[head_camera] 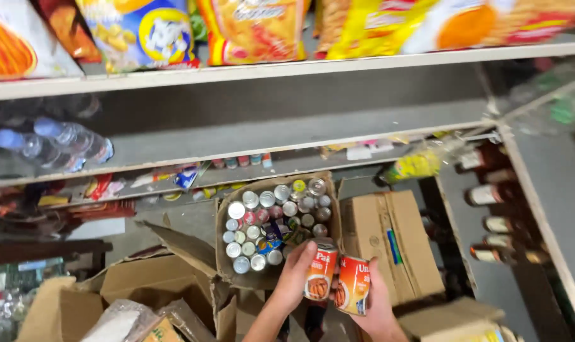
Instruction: Taking canned goods from a cardboard box and arranging them on grocery store shelves.
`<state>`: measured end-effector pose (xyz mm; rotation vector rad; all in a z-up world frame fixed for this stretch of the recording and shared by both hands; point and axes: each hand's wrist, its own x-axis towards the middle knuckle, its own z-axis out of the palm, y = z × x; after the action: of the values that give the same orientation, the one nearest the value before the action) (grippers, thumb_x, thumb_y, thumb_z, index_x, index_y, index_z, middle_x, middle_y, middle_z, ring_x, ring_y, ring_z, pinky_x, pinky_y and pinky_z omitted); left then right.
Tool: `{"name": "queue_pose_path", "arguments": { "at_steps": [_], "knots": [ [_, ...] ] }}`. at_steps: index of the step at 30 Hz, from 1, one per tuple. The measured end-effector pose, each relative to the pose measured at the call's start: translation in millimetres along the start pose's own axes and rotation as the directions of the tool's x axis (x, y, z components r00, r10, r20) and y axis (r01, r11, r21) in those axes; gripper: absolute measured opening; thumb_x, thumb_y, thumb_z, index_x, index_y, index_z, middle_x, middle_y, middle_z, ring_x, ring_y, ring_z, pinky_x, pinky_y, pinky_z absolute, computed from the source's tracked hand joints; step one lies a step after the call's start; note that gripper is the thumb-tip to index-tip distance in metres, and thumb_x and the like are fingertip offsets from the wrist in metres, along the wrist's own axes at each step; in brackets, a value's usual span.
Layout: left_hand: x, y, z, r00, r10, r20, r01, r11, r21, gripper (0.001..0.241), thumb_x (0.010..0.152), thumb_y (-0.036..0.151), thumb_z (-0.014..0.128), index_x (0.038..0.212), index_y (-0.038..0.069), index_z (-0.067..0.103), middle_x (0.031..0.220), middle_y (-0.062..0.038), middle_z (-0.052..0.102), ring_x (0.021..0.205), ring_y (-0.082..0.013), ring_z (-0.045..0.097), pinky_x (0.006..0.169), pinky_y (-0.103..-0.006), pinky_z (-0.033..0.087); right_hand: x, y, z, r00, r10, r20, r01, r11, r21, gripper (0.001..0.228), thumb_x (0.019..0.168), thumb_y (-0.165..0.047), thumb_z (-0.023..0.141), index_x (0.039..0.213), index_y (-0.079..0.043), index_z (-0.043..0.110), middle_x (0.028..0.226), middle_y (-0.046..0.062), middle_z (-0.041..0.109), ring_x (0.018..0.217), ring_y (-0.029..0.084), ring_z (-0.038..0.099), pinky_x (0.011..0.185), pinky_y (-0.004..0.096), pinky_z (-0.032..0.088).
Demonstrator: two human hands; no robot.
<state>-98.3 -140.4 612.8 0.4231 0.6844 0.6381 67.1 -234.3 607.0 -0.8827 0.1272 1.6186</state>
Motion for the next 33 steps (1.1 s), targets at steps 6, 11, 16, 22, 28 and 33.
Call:
{"name": "queue_pose_path", "arguments": {
  "at_steps": [6,11,16,22,28,33],
  "knots": [
    [-37.5,-34.3,54.7,0.984,-0.143,0.106,0.130,0.984,0.119,0.040,0.098,0.045,0.056,0.115,0.010,0.062,0.087,-0.006,0.071,0.068,-0.0167,0.070,0.057,-0.0320,0.059,-88.4,-4.2,-27.2,0.987,-0.134,-0.082,0.138,0.990,0.041,0.075,0.100,-0.070,0.038,0.121,-0.003,0.064,0.104,0.017,0.073,0.087,0.031,0.072,0.078,0.048,0.058],
    [-24.6,-76.9,79.8,0.972,-0.096,0.213,0.001,0.915,0.404,0.036,0.103,0.040,0.058,0.114,0.008,0.068,0.099,0.000,0.070,0.089,-0.0071,0.066,0.080,-0.0259,0.056,-152.5,-21.6,10.3,0.937,-0.176,-0.303,0.235,0.957,0.170,0.075,0.097,-0.069,0.036,0.125,-0.004,0.062,0.119,0.017,0.070,0.104,0.033,0.067,0.092,0.052,0.052],
    [-37.2,-82.2,134.4,0.924,-0.105,0.367,-0.118,0.836,0.536,0.035,0.102,0.034,0.059,0.118,0.005,0.067,0.107,0.000,0.072,0.100,-0.0072,0.065,0.088,-0.0247,0.053,-191.8,-21.2,-13.5,0.845,-0.265,-0.464,0.402,0.887,0.227,0.074,0.099,-0.068,0.036,0.127,-0.004,0.061,0.123,0.017,0.069,0.111,0.034,0.065,0.100,0.051,0.048],
    [-61.6,-115.4,203.0,0.807,-0.408,0.426,0.155,0.844,0.514,0.041,0.104,0.037,0.054,0.126,0.004,0.063,0.100,-0.009,0.074,0.081,-0.0135,0.071,0.072,-0.0284,0.059,-249.0,-13.6,-86.6,0.805,-0.546,-0.234,0.592,0.770,0.240,0.075,0.099,-0.070,0.038,0.115,-0.003,0.067,0.094,0.015,0.076,0.077,0.029,0.074,0.069,0.044,0.061],
    [-96.5,-171.1,249.1,0.686,-0.562,0.462,0.315,0.802,0.508,0.047,0.103,0.044,0.049,0.126,0.006,0.065,0.088,-0.011,0.074,0.065,-0.0186,0.070,0.057,-0.0318,0.060,-330.2,-21.0,-97.0,0.697,-0.597,-0.396,0.699,0.690,0.188,0.074,0.095,-0.070,0.035,0.111,-0.005,0.068,0.089,0.011,0.075,0.071,0.025,0.073,0.063,0.043,0.061],
    [-126.5,-234.0,270.4,0.612,-0.612,0.501,0.339,0.775,0.534,0.049,0.101,0.044,0.050,0.122,0.002,0.064,0.088,-0.012,0.074,0.067,-0.0191,0.072,0.060,-0.0343,0.061,-394.4,-13.5,-134.3,0.636,-0.633,-0.442,0.745,0.652,0.140,0.070,0.096,-0.066,0.037,0.111,-0.004,0.066,0.092,0.011,0.075,0.074,0.024,0.074,0.066,0.043,0.062]
  ]
}}
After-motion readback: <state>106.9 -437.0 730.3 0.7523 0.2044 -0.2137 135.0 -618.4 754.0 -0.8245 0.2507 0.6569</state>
